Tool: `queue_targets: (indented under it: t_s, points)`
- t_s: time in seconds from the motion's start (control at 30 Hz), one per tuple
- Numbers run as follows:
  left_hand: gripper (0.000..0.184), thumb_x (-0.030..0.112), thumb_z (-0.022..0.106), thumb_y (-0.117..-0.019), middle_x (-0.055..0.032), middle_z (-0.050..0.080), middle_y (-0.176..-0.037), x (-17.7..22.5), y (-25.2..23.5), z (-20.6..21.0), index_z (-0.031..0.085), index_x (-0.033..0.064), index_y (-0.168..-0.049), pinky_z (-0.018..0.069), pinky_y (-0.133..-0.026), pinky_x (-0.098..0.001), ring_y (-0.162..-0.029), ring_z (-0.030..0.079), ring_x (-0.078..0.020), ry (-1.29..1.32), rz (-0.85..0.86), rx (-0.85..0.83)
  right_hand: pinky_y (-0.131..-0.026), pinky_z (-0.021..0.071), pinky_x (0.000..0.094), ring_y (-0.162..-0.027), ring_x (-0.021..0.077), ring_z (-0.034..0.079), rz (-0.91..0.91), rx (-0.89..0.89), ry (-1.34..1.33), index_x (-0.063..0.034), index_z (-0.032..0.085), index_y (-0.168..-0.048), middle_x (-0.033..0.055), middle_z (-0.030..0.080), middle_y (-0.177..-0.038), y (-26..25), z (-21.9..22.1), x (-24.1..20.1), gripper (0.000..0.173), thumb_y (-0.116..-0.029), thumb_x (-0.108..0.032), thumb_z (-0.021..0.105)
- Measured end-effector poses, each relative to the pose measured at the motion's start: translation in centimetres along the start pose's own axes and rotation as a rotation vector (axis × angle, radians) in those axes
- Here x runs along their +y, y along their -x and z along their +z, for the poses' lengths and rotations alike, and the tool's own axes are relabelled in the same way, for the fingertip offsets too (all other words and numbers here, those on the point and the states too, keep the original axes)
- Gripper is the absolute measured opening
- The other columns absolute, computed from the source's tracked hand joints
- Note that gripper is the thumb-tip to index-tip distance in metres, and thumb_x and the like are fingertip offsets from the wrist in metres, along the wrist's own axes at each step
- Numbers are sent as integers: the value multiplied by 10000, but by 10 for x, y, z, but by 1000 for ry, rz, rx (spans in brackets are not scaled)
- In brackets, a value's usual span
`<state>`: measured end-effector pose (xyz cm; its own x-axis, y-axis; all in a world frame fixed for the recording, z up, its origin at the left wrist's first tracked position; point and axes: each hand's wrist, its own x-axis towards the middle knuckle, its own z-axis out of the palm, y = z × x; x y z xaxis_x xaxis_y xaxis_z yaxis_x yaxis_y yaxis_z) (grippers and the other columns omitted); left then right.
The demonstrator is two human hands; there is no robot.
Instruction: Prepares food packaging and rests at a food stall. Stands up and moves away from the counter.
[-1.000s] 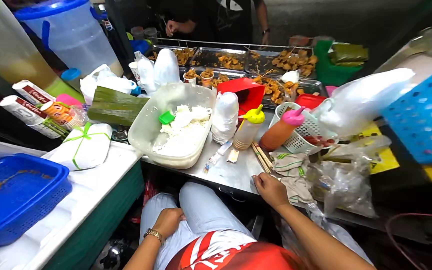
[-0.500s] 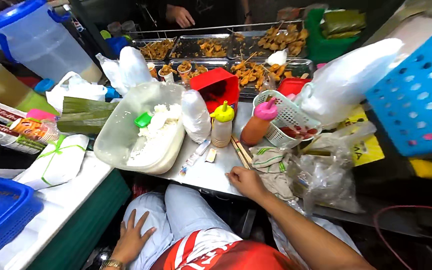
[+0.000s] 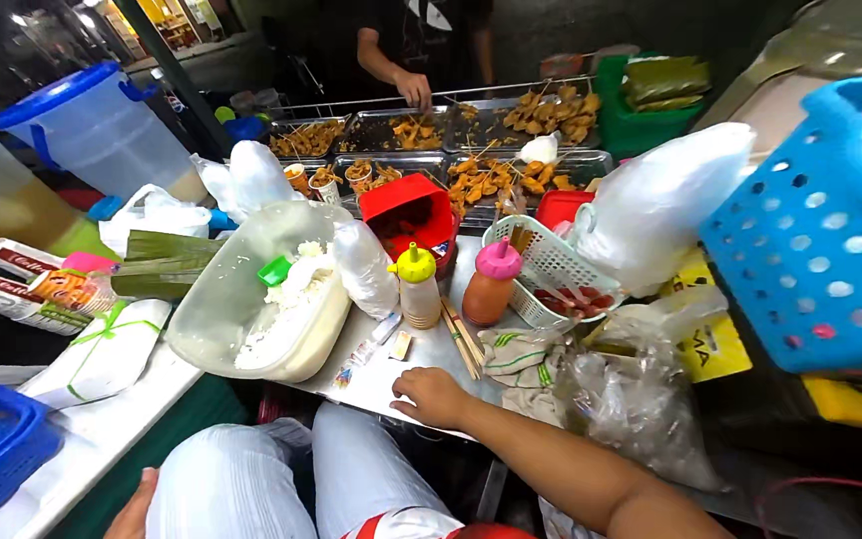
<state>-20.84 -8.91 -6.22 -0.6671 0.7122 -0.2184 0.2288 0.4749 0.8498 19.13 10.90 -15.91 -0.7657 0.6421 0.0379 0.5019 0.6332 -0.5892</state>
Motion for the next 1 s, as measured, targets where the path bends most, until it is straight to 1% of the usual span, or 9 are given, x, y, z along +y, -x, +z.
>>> queue_targets:
  t_s: [0.1, 0.17, 0.3, 0.37, 0.4, 0.47, 0.53, 0.87, 1.0]
  points:
    - [600, 509, 167, -1103, 45, 715, -1057, 26, 10, -4, 579, 124, -1308, 582, -872, -288, -952, 682, -10, 68, -11, -14, -884, 538, 559, -1067, 370, 679, -14, 3, 7, -32, 697, -1146, 190, 705, -1085, 0, 0, 0, 381, -1052, -367, 543]
    - [591, 486, 162, -1108, 54, 719, -1030, 40, 11, -8, 594, 125, -1285, 582, -860, -283, -931, 683, -10, 55, 4, -42, -888, 534, 554, -1065, 369, 675, -8, -7, -2, -31, 694, -1152, 190, 701, -1087, 0, -1, -1, 380, -1053, -365, 542]
    - [623, 474, 137, -1107, -33, 676, -1258, 63, 1, -6, 493, 106, -1462, 543, -935, -307, -1078, 665, -66, 9, -3, -168, -896, 529, 545, -1063, 360, 676, -7, 1, -9, -27, 697, -1143, 190, 702, -1085, 1, -3, -4, 371, -1053, -352, 541]
    - [598, 451, 160, -1111, -41, 645, -1317, 70, -11, -4, 472, 100, -1480, 513, -961, -293, -1119, 638, -56, -37, -4, -258, -904, 526, 542, -1072, 358, 673, -2, -6, -6, -27, 693, -1148, 189, 701, -1094, 1, -5, -5, 379, -1056, -358, 533]
    - [572, 438, 195, -1113, -33, 667, -1286, 74, -14, -2, 511, 100, -1451, 520, -947, -287, -1100, 650, -55, -34, -10, -287, -908, 523, 538, -1075, 355, 672, 1, -11, -5, -29, 692, -1151, 188, 700, -1097, 1, -5, -4, 383, -1057, -361, 529]
    - [479, 398, 273, -1116, 29, 732, -1044, 92, -1, 12, 629, 118, -1271, 567, -799, -228, -903, 689, -19, -27, -18, -237, -904, 525, 533, -1066, 352, 674, -3, -9, -4, -29, 692, -1150, 185, 700, -1088, 1, -5, -3, 383, -1056, -360, 525]
    - [406, 378, 333, -1112, 60, 716, -929, 109, 15, 26, 654, 137, -1168, 564, -739, -213, -811, 675, -4, -43, -14, -193, -900, 526, 532, -1055, 349, 676, -3, -9, -6, -25, 693, -1150, 185, 700, -1082, 1, -6, -3, 375, -1056, -346, 525]
    - [502, 477, 364, -1096, -36, 666, -947, 159, 60, 65, 671, 84, -1148, 527, -784, -341, -826, 620, -93, -351, 84, -194, -959, 512, 522, -1105, 334, 673, -9, -32, -10, -24, 701, -1171, 182, 708, -1126, 1, -16, -4, 366, -1059, -316, 509]
    - [548, 393, 361, -1116, -252, 670, -1180, 172, 69, 61, 673, -45, -1221, 422, -1011, -615, -1146, 615, -357, -488, 249, -222, -946, 521, 544, -1084, 338, 687, -27, -11, 11, -24, 712, -1156, 183, 717, -1110, -1, -12, -1, 355, -1053, -308, 525]
